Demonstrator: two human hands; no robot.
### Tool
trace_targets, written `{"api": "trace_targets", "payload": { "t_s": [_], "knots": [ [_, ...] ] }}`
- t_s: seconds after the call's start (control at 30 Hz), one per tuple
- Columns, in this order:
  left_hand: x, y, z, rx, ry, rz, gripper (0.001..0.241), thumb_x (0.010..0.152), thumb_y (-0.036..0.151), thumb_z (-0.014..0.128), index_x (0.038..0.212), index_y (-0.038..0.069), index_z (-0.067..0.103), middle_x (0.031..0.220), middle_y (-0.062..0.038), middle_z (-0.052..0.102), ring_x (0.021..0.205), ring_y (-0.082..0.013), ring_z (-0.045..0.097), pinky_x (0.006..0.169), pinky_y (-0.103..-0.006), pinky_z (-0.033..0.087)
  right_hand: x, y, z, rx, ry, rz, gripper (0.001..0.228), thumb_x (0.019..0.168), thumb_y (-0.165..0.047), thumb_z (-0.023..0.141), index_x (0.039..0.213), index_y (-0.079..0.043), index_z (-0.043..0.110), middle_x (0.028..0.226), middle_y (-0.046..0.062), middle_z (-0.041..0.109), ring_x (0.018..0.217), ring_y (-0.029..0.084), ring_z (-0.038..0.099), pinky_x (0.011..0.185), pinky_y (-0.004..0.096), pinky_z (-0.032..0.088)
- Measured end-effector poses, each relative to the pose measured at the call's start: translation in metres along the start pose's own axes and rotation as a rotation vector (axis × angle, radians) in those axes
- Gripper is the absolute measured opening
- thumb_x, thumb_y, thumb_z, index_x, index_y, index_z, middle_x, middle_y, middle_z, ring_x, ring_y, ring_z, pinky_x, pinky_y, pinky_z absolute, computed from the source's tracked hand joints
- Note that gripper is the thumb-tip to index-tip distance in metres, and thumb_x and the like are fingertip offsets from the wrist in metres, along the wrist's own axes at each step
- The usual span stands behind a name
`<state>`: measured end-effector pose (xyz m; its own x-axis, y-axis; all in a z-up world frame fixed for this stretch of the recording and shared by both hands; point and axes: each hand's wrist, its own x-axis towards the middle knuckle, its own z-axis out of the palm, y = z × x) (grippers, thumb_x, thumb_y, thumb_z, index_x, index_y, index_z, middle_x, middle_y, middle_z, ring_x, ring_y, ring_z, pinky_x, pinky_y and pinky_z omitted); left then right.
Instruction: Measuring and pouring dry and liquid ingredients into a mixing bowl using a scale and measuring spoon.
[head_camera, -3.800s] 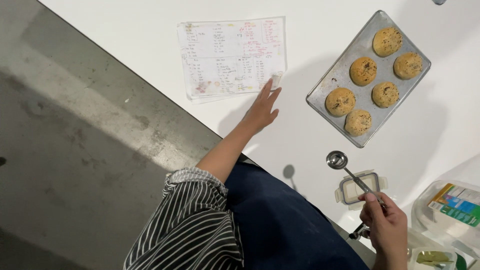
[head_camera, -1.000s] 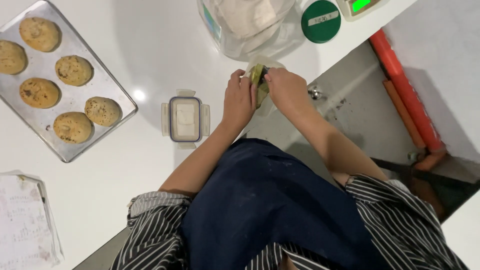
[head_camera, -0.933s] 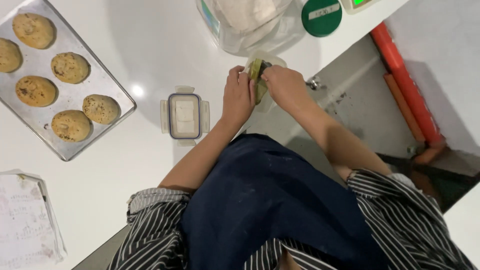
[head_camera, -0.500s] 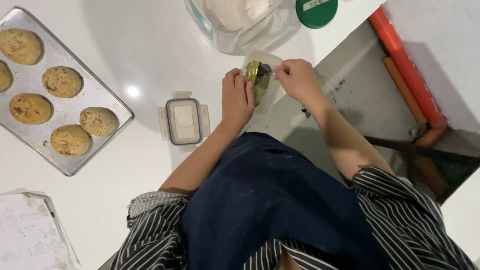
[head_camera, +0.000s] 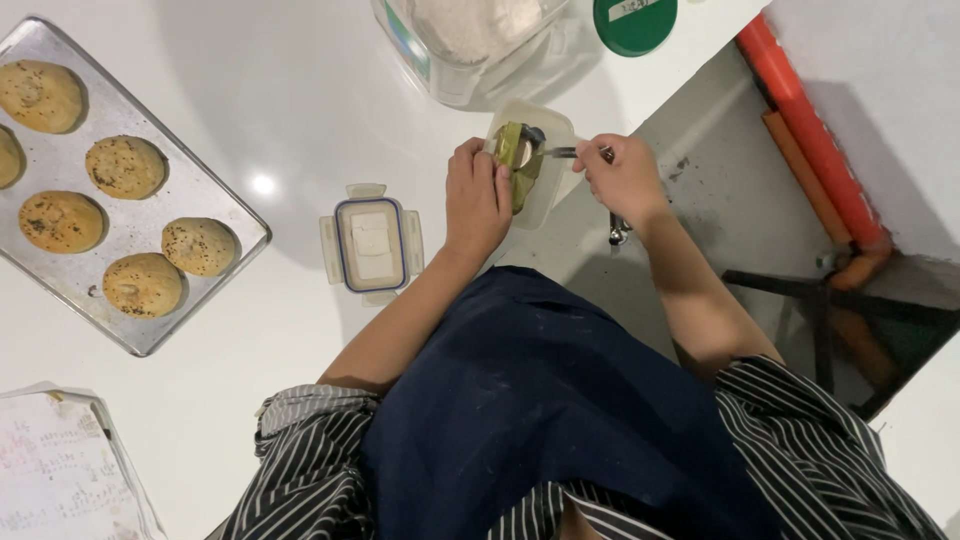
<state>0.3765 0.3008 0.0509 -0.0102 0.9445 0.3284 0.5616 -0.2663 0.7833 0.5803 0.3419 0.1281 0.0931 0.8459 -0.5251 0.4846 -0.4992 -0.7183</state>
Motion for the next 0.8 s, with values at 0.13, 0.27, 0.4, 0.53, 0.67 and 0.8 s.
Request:
{"api": "trace_targets", "payload": {
  "t_s": [0.13,0.27,0.4,0.53,0.67,0.8],
  "knots": [
    [0.000,-0.002,0.001,-0.003,0.009,0.015,0.017,0.100,0.009,0.058,0.111,-0.002,0.052,0.130,-0.024,0.051,0.111,-0.0407,0.052,0.097,-0.0497,0.044,0.004,0.015,-0.005,0.174,-0.042,0.026,0.027,0.101,-0.022,0.063,0.088,0.001,0.067,0.064,-0.001,0.052,0.050,0.007,0.044,0.046,0.025,0.034],
    [-0.002,-0.002,0.003,-0.008,0.000,0.014,0.017,0.101,0.009,0.057,0.112,-0.003,0.052,0.130,-0.025,0.050,0.112,-0.0412,0.052,0.098,-0.0498,0.043,-0.001,0.021,-0.010,0.208,-0.056,0.049,0.026,0.102,-0.022,0.062,0.092,0.002,0.067,0.064,-0.002,0.050,0.050,0.007,0.041,0.047,0.025,0.034],
    [-0.002,0.000,0.004,0.015,0.002,0.018,0.016,0.102,0.009,0.057,0.112,-0.002,0.052,0.131,-0.025,0.050,0.113,-0.0406,0.052,0.098,-0.0494,0.044,-0.011,0.018,-0.011,0.186,-0.040,0.062,0.027,0.103,-0.023,0.061,0.092,0.002,0.066,0.063,-0.001,0.048,0.050,0.007,0.040,0.047,0.026,0.034],
    [-0.002,0.001,0.003,0.029,-0.007,0.009,0.017,0.101,0.010,0.058,0.111,-0.002,0.053,0.131,-0.025,0.051,0.112,-0.0403,0.052,0.097,-0.0495,0.043,-0.014,0.030,-0.013,0.169,-0.015,0.037,0.028,0.103,-0.023,0.060,0.092,0.003,0.066,0.063,-0.001,0.050,0.050,0.008,0.042,0.047,0.026,0.035],
    [-0.002,0.000,0.004,0.036,-0.023,0.006,0.016,0.100,0.012,0.060,0.109,-0.001,0.055,0.132,-0.025,0.051,0.114,-0.0406,0.053,0.098,-0.0503,0.043,-0.020,0.030,-0.012,0.161,0.012,-0.016,0.027,0.102,-0.022,0.061,0.093,0.003,0.067,0.064,0.001,0.054,0.049,0.009,0.046,0.046,0.027,0.038],
    [0.000,0.005,-0.001,0.026,0.015,0.071,0.015,0.099,0.011,0.061,0.109,0.001,0.057,0.140,-0.028,0.047,0.123,-0.0429,0.049,0.105,-0.0528,0.041,-0.028,0.019,-0.014,0.167,0.045,-0.014,0.024,0.101,-0.021,0.061,0.094,0.002,0.068,0.064,0.001,0.057,0.048,0.009,0.048,0.046,0.027,0.039]
  ]
}}
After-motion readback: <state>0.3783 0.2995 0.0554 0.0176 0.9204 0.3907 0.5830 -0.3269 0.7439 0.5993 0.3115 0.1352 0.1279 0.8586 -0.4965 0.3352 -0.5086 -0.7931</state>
